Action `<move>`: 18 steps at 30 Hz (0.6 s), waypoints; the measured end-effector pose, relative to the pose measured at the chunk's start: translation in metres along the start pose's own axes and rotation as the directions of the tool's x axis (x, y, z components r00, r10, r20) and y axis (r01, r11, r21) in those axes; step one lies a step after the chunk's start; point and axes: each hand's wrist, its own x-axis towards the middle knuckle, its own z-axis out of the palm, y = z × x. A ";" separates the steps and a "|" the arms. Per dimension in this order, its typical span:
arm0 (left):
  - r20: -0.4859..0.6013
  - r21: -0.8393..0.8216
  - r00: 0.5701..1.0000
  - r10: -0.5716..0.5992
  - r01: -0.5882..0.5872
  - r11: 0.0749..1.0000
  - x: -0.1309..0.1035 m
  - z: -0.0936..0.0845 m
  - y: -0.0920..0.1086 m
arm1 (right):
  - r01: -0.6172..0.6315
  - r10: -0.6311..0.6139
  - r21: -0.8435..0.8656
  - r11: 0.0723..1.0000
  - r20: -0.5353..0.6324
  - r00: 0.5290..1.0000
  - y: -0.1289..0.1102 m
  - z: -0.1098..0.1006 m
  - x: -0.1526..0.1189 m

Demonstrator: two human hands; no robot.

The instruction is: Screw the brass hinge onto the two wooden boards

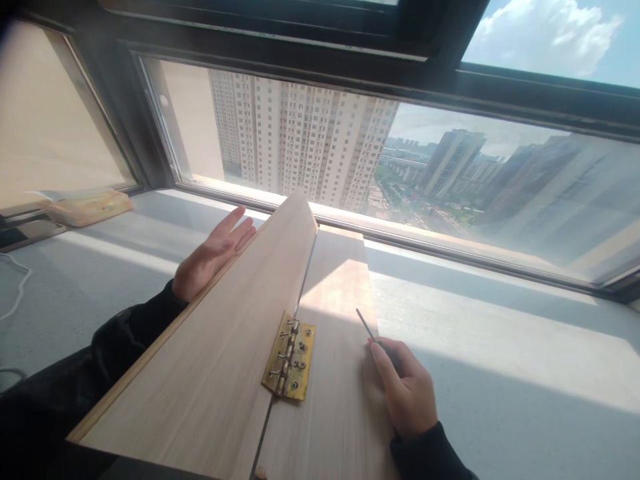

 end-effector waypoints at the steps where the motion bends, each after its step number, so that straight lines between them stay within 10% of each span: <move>1: -0.011 -0.020 1.000 -0.022 0.022 1.000 0.001 -0.002 0.000 | 0.001 -0.001 0.000 1.000 -0.003 1.000 -0.001 0.000 -0.001; 18: 0.055 -0.294 0.975 -0.217 0.223 0.929 0.021 -0.066 -0.042 | -0.004 0.004 -0.005 1.000 -0.019 1.000 -0.007 0.001 -0.002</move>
